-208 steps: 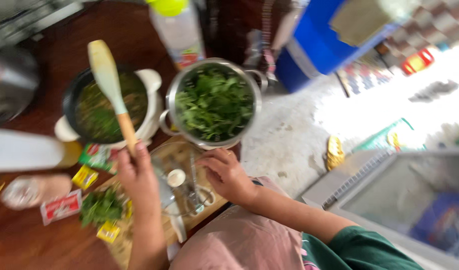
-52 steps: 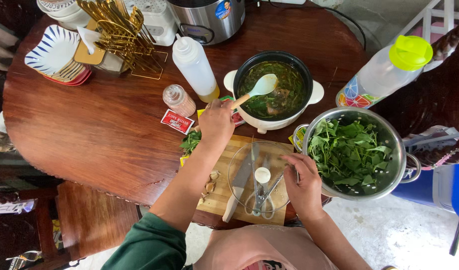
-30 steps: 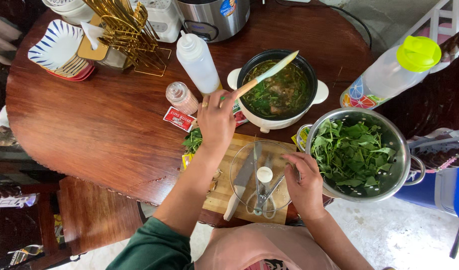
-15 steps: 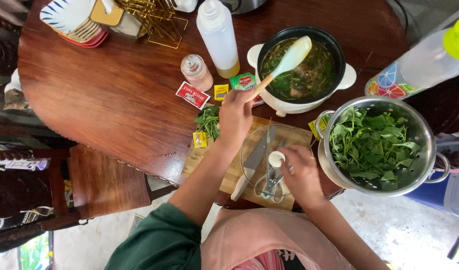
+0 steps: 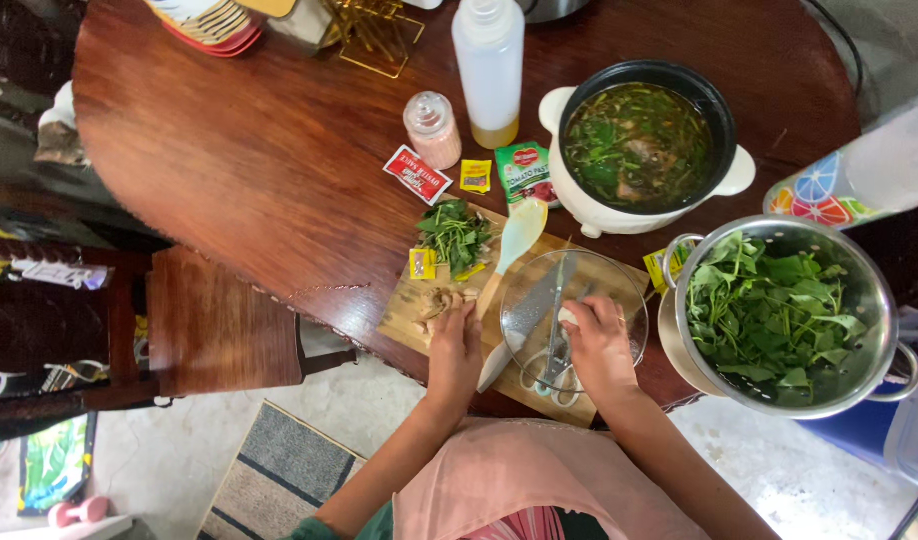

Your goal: The person stirs a pot of soup on a table, portions cooked rice from a rice cooker onto several small plates by hand and with a scoop, and adjusts various seasoning packets and containers.

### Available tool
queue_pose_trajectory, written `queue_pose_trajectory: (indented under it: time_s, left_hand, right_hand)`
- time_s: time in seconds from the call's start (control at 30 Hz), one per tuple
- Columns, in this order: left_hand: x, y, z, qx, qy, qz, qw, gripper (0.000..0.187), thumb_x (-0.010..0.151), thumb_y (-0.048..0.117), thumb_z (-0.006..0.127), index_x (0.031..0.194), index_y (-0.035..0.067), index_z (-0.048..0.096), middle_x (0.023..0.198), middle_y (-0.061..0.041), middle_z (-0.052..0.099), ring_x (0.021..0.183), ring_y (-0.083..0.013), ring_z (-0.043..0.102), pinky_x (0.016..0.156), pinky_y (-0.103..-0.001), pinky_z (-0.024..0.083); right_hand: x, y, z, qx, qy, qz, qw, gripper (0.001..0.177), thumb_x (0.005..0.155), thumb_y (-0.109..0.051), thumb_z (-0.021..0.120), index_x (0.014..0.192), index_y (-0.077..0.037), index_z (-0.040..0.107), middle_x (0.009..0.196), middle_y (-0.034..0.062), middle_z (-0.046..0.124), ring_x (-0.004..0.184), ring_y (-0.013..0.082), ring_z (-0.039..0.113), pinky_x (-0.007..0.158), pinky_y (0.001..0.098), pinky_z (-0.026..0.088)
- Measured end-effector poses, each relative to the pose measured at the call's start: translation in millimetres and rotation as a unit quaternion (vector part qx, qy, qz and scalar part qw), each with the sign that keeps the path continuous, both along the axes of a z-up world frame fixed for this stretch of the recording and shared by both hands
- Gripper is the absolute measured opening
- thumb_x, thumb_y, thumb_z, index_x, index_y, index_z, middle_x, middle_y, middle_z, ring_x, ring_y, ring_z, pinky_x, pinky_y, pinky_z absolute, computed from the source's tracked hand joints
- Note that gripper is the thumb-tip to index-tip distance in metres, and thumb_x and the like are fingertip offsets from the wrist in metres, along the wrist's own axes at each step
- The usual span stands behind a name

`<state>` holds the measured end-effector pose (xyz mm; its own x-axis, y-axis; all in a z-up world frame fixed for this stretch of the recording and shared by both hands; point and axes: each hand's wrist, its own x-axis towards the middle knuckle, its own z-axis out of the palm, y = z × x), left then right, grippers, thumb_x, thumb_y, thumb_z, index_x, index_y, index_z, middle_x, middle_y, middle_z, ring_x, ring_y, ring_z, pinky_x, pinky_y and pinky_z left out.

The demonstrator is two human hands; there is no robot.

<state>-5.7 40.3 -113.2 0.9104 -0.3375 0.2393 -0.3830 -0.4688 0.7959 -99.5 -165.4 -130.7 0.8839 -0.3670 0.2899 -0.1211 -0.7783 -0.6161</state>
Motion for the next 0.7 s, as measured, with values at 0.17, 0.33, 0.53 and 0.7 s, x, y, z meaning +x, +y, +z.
queue_pose_trajectory:
  time_s: [0.17,0.33,0.53,0.7]
  left_hand:
    - [-13.2,5.8,-10.2,0.037,-0.015,0.002,0.999,0.034,0.096,0.002,0.06,0.129,0.001,0.06,0.112,-0.028,0.062,0.098,-0.0474,0.06,0.083,-0.052,0.05]
    - [-17.9,3.6,-22.8,0.069,-0.028,-0.023,0.997,0.041,0.088,-0.003,0.058,0.129,-0.002,0.055,0.118,-0.031,0.059,0.098,-0.0506,0.061,0.082,-0.053,0.052]
    - [-19.9,-2.8,-34.4,0.143,-0.039,-0.024,0.989,0.038,0.084,-0.002,0.062,0.122,-0.001,0.059,0.112,-0.026,0.062,0.094,-0.0477,0.064,0.078,-0.053,0.054]
    - [-23.5,-0.3,-20.6,0.149,-0.027,-0.033,0.988,0.029,0.083,-0.005,0.058,0.111,0.002,0.065,0.113,-0.017,0.068,0.089,-0.0399,0.068,0.077,-0.049,0.055]
  right_hand:
    - [-10.0,8.1,23.2,0.006,-0.036,-0.016,0.999,0.032,0.083,0.002,0.072,0.113,-0.004,0.068,0.112,0.0154,0.059,0.102,0.0397,0.057,0.088,0.0473,0.048]
    - [-7.5,20.9,77.9,0.04,-0.097,-0.021,0.994,0.027,0.085,0.003,0.073,0.11,-0.005,0.07,0.108,0.014,0.062,0.1,0.0356,0.06,0.084,0.0429,0.05]
    - [55.5,-30.6,108.7,-0.039,-0.206,0.026,0.977,0.029,0.085,0.012,0.065,0.108,-0.004,0.067,0.109,0.0137,0.068,0.105,0.0374,0.064,0.093,0.0429,0.053]
    - [115.4,-115.4,94.5,-0.085,-0.116,-0.008,0.989,0.032,0.085,0.01,0.068,0.112,-0.006,0.072,0.114,0.016,0.063,0.109,0.0372,0.062,0.092,0.0452,0.053]
